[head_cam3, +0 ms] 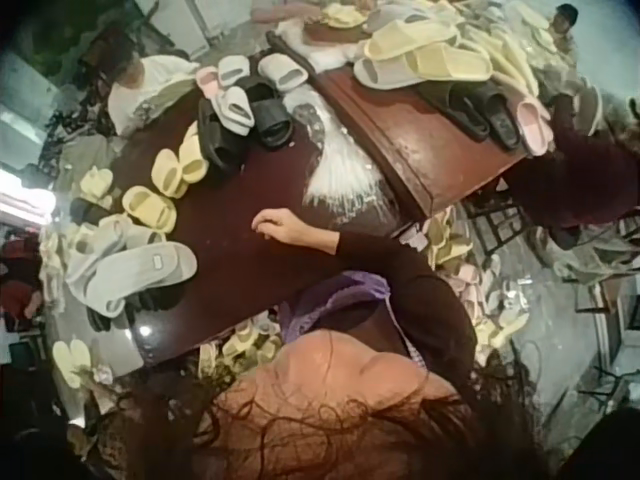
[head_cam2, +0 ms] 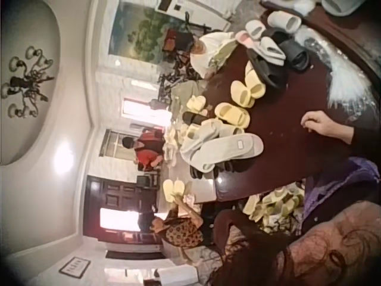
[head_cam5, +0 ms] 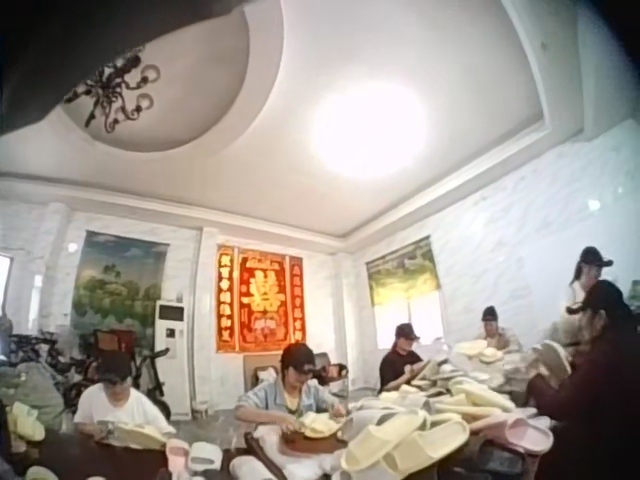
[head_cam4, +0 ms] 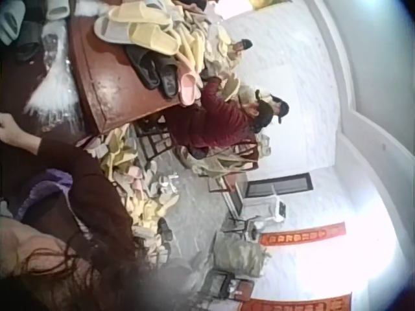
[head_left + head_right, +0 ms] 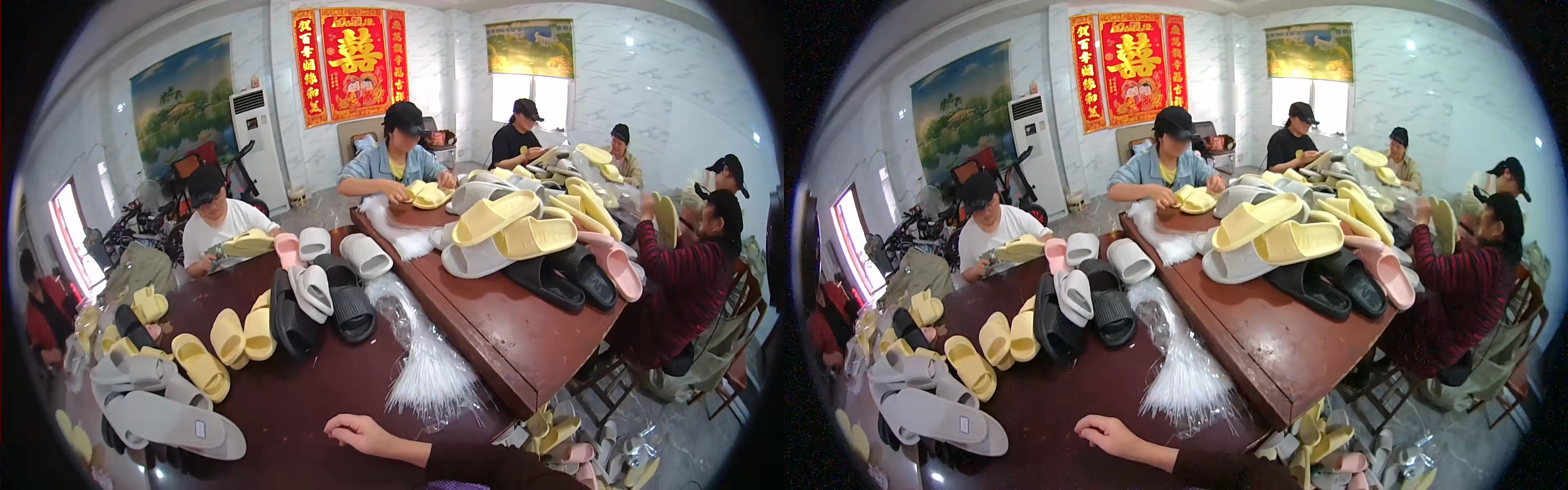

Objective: The person pairs slides together by picking up pairs of slides, threading plastic tag fasteners through them, and securing the fasteners by hand.

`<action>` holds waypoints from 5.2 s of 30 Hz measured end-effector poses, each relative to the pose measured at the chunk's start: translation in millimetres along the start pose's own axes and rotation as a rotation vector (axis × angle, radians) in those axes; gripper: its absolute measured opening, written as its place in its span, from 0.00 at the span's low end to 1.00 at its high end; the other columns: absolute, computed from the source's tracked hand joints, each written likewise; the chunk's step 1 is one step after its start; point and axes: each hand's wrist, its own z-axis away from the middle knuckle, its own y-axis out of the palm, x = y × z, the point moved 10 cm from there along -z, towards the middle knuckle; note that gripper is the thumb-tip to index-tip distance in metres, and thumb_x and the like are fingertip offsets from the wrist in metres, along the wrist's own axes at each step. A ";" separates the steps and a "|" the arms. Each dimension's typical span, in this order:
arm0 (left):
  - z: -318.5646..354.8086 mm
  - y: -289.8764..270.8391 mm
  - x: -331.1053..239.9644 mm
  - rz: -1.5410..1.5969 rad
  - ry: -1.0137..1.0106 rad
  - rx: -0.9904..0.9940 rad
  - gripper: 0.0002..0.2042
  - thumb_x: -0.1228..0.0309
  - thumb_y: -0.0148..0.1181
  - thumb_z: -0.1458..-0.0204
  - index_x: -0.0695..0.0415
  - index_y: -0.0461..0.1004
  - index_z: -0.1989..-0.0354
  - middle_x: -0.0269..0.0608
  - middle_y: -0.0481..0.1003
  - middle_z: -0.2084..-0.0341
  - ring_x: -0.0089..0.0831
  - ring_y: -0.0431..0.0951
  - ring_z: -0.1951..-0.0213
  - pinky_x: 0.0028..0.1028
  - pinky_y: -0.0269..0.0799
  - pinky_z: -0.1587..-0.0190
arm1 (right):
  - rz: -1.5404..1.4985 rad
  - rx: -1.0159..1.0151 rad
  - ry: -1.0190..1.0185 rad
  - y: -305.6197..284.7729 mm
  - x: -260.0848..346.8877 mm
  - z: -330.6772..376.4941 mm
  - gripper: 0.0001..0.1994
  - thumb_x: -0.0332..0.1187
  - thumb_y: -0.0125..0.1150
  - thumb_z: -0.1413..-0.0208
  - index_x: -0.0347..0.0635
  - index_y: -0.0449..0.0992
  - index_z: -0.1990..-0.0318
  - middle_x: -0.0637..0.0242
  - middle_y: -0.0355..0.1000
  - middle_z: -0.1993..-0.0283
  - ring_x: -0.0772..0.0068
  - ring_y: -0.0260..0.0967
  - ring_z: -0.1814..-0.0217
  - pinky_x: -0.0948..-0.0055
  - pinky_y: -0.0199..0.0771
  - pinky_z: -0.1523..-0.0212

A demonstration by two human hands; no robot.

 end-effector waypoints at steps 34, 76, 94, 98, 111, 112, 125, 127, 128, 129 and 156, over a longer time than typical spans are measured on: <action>254.2 -23.1 -367.9 -1.855 -0.780 -1.757 0.23 0.55 0.59 0.48 0.62 0.68 0.54 0.36 0.70 0.65 0.27 0.70 0.61 0.25 0.66 0.63 | -0.076 0.067 0.207 6.1 -1.7 15.0 0.06 0.24 0.50 0.42 0.35 0.74 0.61 0.69 0.71 0.69 0.83 0.66 0.71 0.83 0.69 0.69; 333.3 0.6 -103.9 -0.757 -0.938 -1.404 0.47 0.34 0.53 0.56 0.59 0.54 0.35 0.46 0.61 0.39 0.41 0.61 0.39 0.41 0.59 0.38 | -0.520 -0.078 0.454 1.2 -14.7 52.6 0.23 0.25 0.56 0.47 0.29 0.62 0.43 0.56 0.69 0.47 0.65 0.70 0.47 0.67 0.70 0.45; 293.3 -23.5 -137.4 -0.721 -0.752 -1.473 0.40 0.39 0.45 0.47 0.59 0.53 0.35 0.54 0.60 0.40 0.46 0.67 0.43 0.41 0.64 0.41 | -0.299 -0.166 0.416 -3.1 -0.9 114.6 0.21 0.25 0.56 0.47 0.33 0.64 0.44 0.61 0.70 0.49 0.73 0.67 0.48 0.72 0.68 0.46; 291.7 -24.5 -137.2 -0.460 -0.885 -1.358 0.40 0.41 0.46 0.47 0.62 0.51 0.35 0.62 0.59 0.40 0.53 0.67 0.45 0.48 0.66 0.43 | 0.094 0.013 0.336 -61.6 66.5 111.9 0.22 0.31 0.62 0.48 0.38 0.68 0.45 0.65 0.71 0.49 0.74 0.68 0.47 0.73 0.67 0.46; 379.1 -62.0 -158.9 -0.590 -1.095 -1.610 0.30 0.61 0.50 0.42 0.68 0.53 0.37 0.59 0.62 0.43 0.46 0.71 0.48 0.38 0.69 0.45 | 1.073 0.146 -0.374 -57.3 150.7 -88.9 0.13 0.38 0.64 0.52 0.37 0.79 0.65 0.62 0.77 0.69 0.69 0.73 0.67 0.71 0.72 0.62; 379.5 -61.9 -152.8 -0.579 -1.109 -1.608 0.30 0.61 0.50 0.42 0.68 0.53 0.37 0.59 0.62 0.43 0.46 0.71 0.48 0.38 0.69 0.45 | 1.154 0.018 -0.460 -64.0 170.8 -98.0 0.10 0.34 0.62 0.51 0.35 0.77 0.66 0.63 0.75 0.72 0.74 0.70 0.69 0.74 0.70 0.67; 304.9 -30.8 -173.2 -1.781 -1.050 -1.099 0.19 0.77 0.50 0.44 0.69 0.60 0.44 0.51 0.65 0.47 0.34 0.66 0.46 0.30 0.62 0.43 | 1.164 -0.371 0.185 -147.2 131.4 119.5 0.08 0.29 0.63 0.49 0.34 0.74 0.66 0.62 0.71 0.74 0.76 0.68 0.73 0.76 0.69 0.70; 294.6 -24.9 -160.0 -1.866 -1.058 -0.924 0.18 0.78 0.50 0.44 0.69 0.61 0.45 0.50 0.66 0.48 0.34 0.67 0.46 0.30 0.62 0.43 | 1.170 -0.435 0.224 -145.6 117.4 148.9 0.08 0.29 0.63 0.50 0.34 0.74 0.67 0.61 0.71 0.75 0.73 0.68 0.73 0.75 0.69 0.70; 293.9 -22.8 -157.0 -1.865 -1.064 -0.919 0.18 0.78 0.50 0.44 0.69 0.61 0.45 0.50 0.66 0.48 0.34 0.67 0.46 0.30 0.62 0.43 | 1.204 -0.532 0.232 -147.0 116.3 162.5 0.08 0.30 0.63 0.50 0.34 0.74 0.67 0.59 0.71 0.74 0.70 0.69 0.73 0.73 0.69 0.70; 287.7 -19.3 -152.2 -1.926 -1.055 -0.845 0.18 0.79 0.50 0.45 0.69 0.62 0.46 0.50 0.66 0.48 0.35 0.67 0.47 0.30 0.63 0.43 | 1.236 -0.629 0.238 -149.8 115.9 174.5 0.08 0.30 0.63 0.50 0.34 0.74 0.68 0.58 0.72 0.74 0.66 0.70 0.72 0.71 0.70 0.70; 302.5 91.1 13.0 -1.536 -1.668 0.595 0.29 0.66 0.72 0.70 0.56 0.72 0.54 0.50 0.63 0.43 0.48 0.62 0.43 0.43 0.58 0.45 | 1.335 -0.688 0.331 -186.6 81.3 185.8 0.08 0.33 0.58 0.49 0.37 0.73 0.70 0.52 0.72 0.73 0.47 0.71 0.67 0.57 0.70 0.68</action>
